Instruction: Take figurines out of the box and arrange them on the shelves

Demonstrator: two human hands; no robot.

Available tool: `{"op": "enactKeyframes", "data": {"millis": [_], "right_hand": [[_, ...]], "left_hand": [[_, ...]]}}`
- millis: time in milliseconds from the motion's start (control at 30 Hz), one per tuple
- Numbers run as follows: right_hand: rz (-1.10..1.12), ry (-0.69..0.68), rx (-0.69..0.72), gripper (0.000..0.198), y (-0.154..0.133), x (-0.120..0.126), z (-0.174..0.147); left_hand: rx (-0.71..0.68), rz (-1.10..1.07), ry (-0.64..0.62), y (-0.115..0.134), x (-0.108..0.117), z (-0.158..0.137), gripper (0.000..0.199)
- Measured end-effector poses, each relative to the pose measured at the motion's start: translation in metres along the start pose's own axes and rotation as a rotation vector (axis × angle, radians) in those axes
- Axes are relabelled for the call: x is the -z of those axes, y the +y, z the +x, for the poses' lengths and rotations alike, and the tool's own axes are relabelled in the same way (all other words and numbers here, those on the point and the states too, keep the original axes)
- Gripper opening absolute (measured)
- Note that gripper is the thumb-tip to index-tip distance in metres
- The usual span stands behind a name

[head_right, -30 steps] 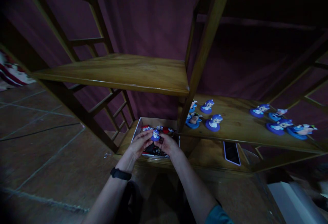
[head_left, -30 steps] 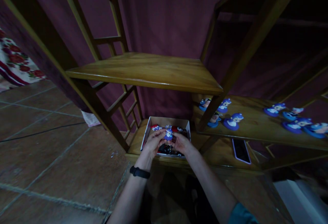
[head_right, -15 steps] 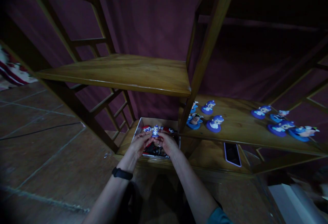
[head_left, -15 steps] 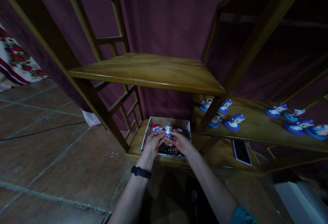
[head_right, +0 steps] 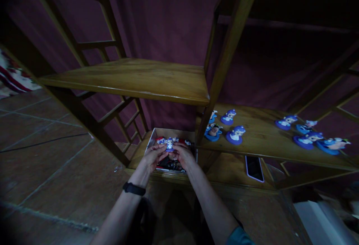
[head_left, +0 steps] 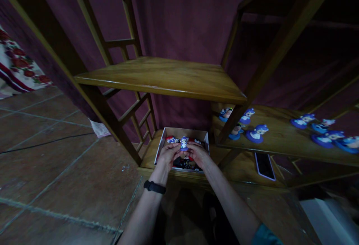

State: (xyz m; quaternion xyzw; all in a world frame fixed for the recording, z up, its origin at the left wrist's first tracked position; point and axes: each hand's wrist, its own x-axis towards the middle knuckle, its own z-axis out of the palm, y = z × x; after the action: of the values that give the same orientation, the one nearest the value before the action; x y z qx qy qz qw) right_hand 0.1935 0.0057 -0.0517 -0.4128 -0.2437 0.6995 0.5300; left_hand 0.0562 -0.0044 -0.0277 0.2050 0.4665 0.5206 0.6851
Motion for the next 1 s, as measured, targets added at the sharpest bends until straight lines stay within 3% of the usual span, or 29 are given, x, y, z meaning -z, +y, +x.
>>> {"op": "enactKeyframes", "data": {"millis": [433,733,1000], "right_hand": [[-0.053,0.006,-0.013,0.021,-0.003,-0.003,-0.008],[-0.019,-0.052,0.08,0.023,-0.007,-0.006,-0.006],[-0.183,0.024,0.158,0.021,-0.012,-0.008,-0.013]], "left_hand": [[0.072,0.004,0.012,-0.003,0.004,0.0,0.011],[0.11,-0.185,-0.041,-0.003,-0.003,0.003,0.014],[0.115,-0.157,0.006,-0.003,-0.006,0.004,0.014]]}}
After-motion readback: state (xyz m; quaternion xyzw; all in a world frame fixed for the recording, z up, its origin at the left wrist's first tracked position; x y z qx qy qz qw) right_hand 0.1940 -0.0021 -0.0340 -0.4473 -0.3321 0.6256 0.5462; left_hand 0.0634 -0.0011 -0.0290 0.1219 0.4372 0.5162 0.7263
